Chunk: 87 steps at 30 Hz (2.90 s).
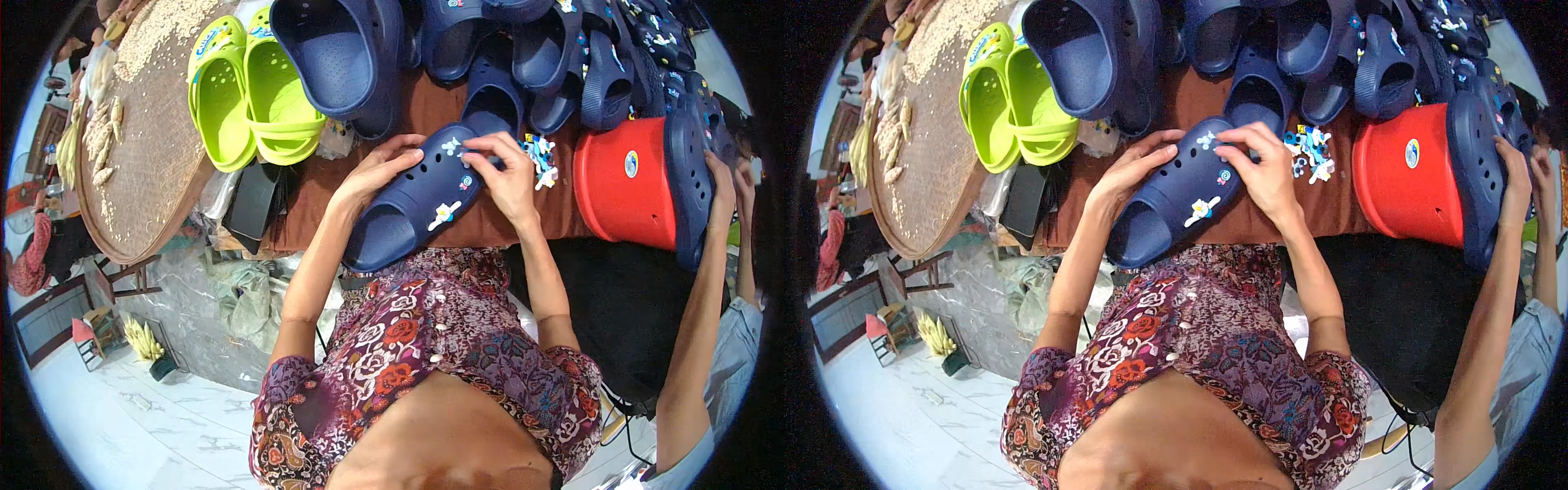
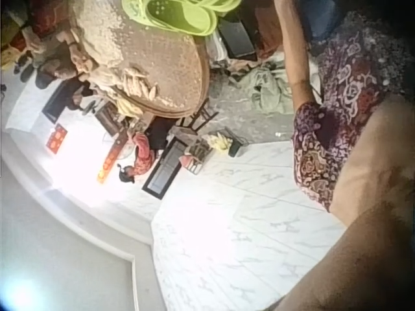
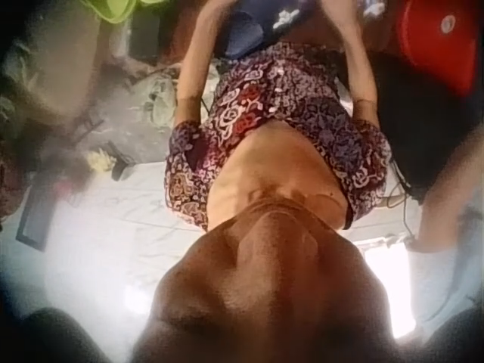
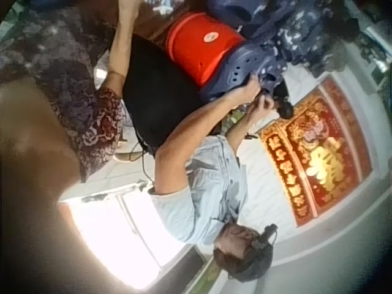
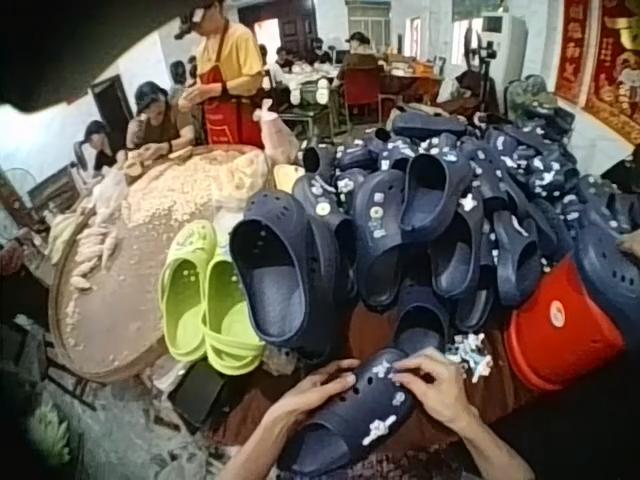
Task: Adding decorative charms and pins into the holes of foam clogs.
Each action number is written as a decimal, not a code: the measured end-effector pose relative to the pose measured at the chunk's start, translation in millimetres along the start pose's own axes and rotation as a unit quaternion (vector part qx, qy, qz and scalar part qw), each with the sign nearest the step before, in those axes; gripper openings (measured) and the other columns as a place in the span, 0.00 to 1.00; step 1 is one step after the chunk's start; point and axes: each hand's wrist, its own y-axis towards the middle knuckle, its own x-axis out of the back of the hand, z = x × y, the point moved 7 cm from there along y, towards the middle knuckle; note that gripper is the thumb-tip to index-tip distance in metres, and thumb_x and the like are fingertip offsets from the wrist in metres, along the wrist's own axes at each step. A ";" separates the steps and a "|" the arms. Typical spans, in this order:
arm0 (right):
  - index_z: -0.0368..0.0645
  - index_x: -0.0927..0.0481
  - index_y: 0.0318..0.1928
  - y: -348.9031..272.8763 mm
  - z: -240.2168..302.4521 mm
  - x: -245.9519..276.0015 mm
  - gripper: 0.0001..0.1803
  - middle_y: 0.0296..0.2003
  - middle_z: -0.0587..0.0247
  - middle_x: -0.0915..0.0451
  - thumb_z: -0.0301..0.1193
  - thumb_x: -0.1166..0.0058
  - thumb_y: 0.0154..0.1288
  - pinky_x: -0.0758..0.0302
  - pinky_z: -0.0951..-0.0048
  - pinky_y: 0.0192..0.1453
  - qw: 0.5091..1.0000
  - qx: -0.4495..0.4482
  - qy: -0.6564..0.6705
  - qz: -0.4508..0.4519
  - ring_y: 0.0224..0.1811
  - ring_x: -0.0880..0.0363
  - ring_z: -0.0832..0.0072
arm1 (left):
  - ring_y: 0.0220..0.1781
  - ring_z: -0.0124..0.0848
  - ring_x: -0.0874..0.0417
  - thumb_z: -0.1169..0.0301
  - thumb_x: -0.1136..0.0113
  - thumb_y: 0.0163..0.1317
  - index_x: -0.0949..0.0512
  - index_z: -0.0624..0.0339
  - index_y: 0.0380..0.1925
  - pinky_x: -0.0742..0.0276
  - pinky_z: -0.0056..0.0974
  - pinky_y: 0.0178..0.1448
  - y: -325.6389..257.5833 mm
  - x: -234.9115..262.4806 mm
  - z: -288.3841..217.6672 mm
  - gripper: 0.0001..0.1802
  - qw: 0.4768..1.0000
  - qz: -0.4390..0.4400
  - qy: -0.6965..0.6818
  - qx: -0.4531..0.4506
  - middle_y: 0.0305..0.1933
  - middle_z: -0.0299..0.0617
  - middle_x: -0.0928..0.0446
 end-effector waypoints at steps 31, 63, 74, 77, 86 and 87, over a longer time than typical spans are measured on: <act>0.41 0.20 0.37 7.5 16.9 -36.4 0.07 0.37 0.59 0.21 0.26 0.39 0.57 0.30 0.61 0.49 0.981 0.127 -0.119 0.087 0.43 0.24 0.60 | 0.56 0.31 0.26 0.48 0.37 0.62 0.29 0.61 0.60 0.32 0.33 0.61 24.0 2.1 -2.3 0.35 0.985 0.001 0.169 0.015 0.51 0.43 0.24; 0.39 0.24 0.53 -20.8 -30.7 -21.7 0.17 0.51 0.49 0.27 0.32 0.42 0.66 0.34 0.58 0.63 0.992 0.013 -0.088 -0.086 0.57 0.29 0.54 | 0.60 0.32 0.26 0.57 0.36 0.61 0.32 0.63 0.63 0.32 0.34 0.64 28.8 -5.1 -0.9 0.34 0.992 0.027 0.111 0.048 0.59 0.48 0.27; 0.38 0.21 0.46 -33.5 -36.8 6.3 0.10 0.45 0.52 0.23 0.27 0.49 0.68 0.28 0.63 0.56 0.984 0.003 -0.090 -0.156 0.50 0.24 0.56 | 0.64 0.37 0.28 0.54 0.41 0.66 0.39 0.64 0.69 0.36 0.37 0.69 -12.1 22.9 14.1 0.38 0.994 0.033 0.095 0.041 0.62 0.49 0.28; 0.39 0.21 0.47 -40.7 -68.6 39.0 0.10 0.45 0.52 0.24 0.24 0.50 0.67 0.29 0.61 0.55 0.968 -0.022 -0.165 -0.186 0.50 0.25 0.56 | 0.64 0.38 0.28 0.55 0.42 0.67 0.40 0.64 0.69 0.36 0.39 0.69 -24.5 22.0 10.0 0.37 0.998 0.005 0.047 0.029 0.62 0.51 0.28; 0.47 0.20 0.54 -22.9 -136.9 62.6 0.17 0.49 0.57 0.26 0.28 0.46 0.64 0.35 0.52 0.55 0.911 -0.052 -0.382 -0.148 0.53 0.30 0.55 | 0.61 0.33 0.28 0.60 0.34 0.62 0.35 0.59 0.67 0.35 0.36 0.67 -38.7 25.5 10.4 0.35 0.999 -0.034 0.010 -0.030 0.59 0.45 0.29; 0.47 0.20 0.53 -21.0 -137.9 62.2 0.17 0.47 0.57 0.26 0.29 0.45 0.64 0.35 0.53 0.54 0.894 -0.053 -0.423 -0.137 0.52 0.30 0.56 | 0.61 0.33 0.28 0.60 0.34 0.62 0.35 0.59 0.67 0.35 0.36 0.67 -39.3 25.0 10.6 0.35 0.999 -0.039 0.011 -0.030 0.59 0.45 0.29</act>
